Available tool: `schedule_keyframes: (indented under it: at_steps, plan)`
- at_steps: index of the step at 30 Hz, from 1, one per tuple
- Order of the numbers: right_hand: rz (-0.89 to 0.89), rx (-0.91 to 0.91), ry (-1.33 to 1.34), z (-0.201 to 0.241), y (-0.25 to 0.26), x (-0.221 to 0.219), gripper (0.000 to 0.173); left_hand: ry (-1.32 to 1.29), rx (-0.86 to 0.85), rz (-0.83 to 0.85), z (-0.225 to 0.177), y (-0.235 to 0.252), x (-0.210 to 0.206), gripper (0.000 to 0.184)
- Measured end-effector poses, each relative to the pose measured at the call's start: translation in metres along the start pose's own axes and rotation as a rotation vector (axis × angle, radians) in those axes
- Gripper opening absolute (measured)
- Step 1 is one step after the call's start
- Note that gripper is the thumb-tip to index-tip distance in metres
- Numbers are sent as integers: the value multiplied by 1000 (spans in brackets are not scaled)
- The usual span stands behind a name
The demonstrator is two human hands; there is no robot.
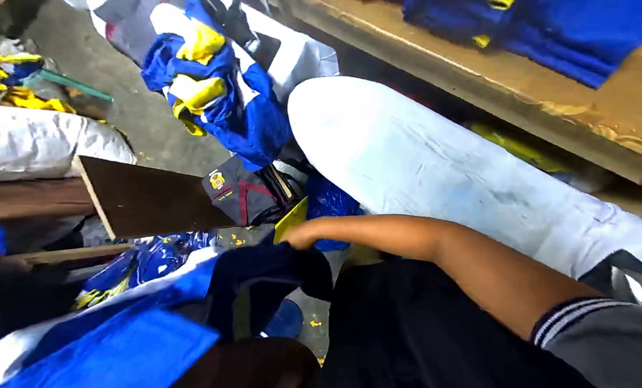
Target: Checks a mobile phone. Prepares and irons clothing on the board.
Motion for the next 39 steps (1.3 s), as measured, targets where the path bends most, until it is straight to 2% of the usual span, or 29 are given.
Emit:
schedule_keyframes:
  at_steps: [2,3,5,6,9,11,13,15,18,19,21,23,25,26,28,31,33,35,37,39]
  plan:
    - [-129,-151,44,-31,24,30,36,-32,-40,-224,32,24,-21,31]
    - [-167,-222,53,-48,37,46,36,-81,-43,-274,49,38,-28,23]
    - [-208,-283,81,-81,58,78,30,-166,7,-255,84,61,-30,18]
    - [-248,-299,175,-99,66,94,29,-196,40,-245,102,71,-29,19]
    - [-678,-411,788,-150,81,147,37,-222,128,-283,154,93,-26,26]
    - [-942,-397,968,-178,81,202,40,-180,167,-288,182,106,-28,33]
    - [-1205,-334,968,-194,63,263,38,-121,211,-246,210,118,-29,30]
    - [-1434,-270,830,-207,31,315,40,-71,272,-184,244,126,-28,29]
    - [-1707,-107,642,-200,-22,354,43,2,438,-88,304,130,-34,26]
    - [-1777,-46,639,-196,-36,355,41,24,517,-65,325,130,-37,24]
    - [-1794,38,691,-215,-57,339,37,26,710,-4,368,126,-43,25]
    - [-1749,-85,897,-247,-76,292,33,3,900,39,409,118,-48,21]
    - [-1799,-196,1150,-278,-101,233,28,75,1061,112,440,110,-53,14]
    - [-1848,-186,1268,-293,-114,204,27,139,1099,180,451,108,-55,16]
    - [-1962,-113,1468,-311,-135,156,29,300,1052,365,465,113,-67,24]
    - [-2186,-13,1624,-314,-152,125,31,508,905,676,465,157,-104,39]
    - [-2272,-5,1594,-309,-155,126,31,556,778,749,473,195,-130,41]
    - [-2234,-160,1455,-309,-154,134,31,551,736,732,490,228,-146,41]
    - [-2075,-459,1189,-308,-147,142,38,422,827,605,515,246,-151,34]
    - [-1893,-653,964,-309,-141,146,36,189,1054,417,533,247,-145,28]
Point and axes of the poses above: each hand's wrist, its own y-axis towards the middle knuckle, its own x-axis out of the back of the hand, z = x × y, the point moved 3 cm from there along y, towards the middle knuckle, and after that the axes turned 5 degrees about x, right-handed, at the moved point
